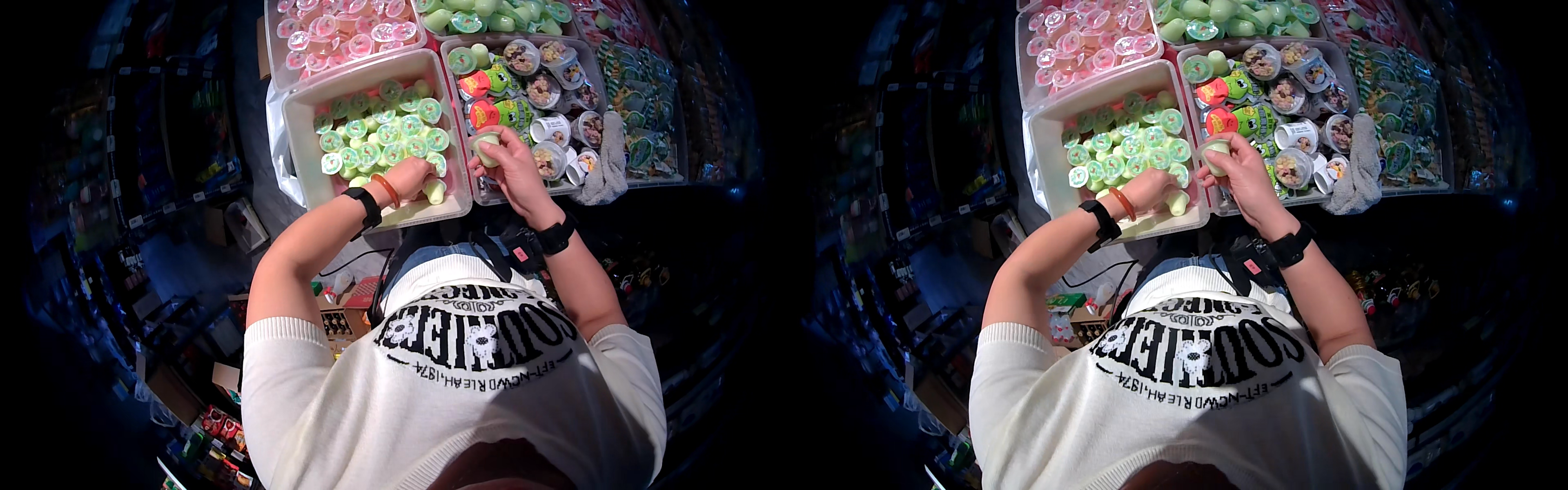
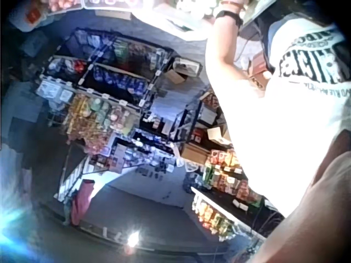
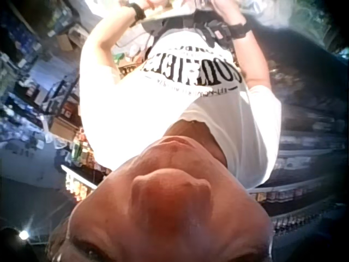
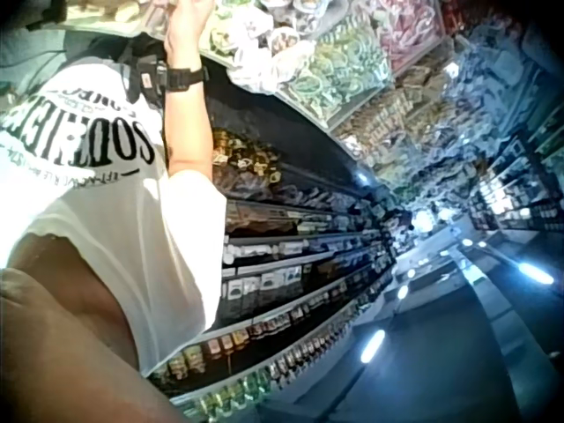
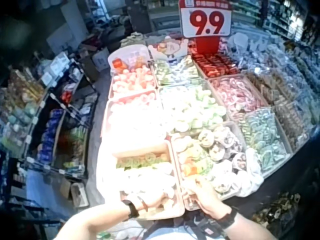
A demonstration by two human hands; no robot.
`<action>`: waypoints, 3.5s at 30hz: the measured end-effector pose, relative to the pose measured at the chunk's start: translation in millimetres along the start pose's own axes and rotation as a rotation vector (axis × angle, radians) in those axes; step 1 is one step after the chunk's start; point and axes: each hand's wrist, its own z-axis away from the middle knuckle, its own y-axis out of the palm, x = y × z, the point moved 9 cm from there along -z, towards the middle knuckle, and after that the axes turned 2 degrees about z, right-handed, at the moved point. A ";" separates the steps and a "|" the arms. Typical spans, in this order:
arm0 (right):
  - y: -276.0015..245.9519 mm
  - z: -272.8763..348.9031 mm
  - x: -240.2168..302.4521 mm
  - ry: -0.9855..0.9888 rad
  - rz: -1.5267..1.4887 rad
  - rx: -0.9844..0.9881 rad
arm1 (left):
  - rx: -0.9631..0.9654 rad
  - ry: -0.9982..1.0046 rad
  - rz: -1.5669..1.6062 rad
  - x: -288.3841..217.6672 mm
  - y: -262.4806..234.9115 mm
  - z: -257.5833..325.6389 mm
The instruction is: The person sorts small round green candies from a large bin into a smaller rectangular container by hand.
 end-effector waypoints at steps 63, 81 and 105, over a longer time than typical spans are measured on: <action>-3.1 -11.5 25.2 -0.194 0.485 0.012 | 0.011 -0.111 -0.159 14.5 -3.4 13.8; -1.3 -140.6 91.7 -0.558 1.606 -0.299 | -0.486 -0.141 0.098 -4.1 -115.1 31.9; -30.1 -124.6 110.2 -0.799 1.172 -0.269 | -0.831 0.045 0.013 -46.4 -179.8 -75.8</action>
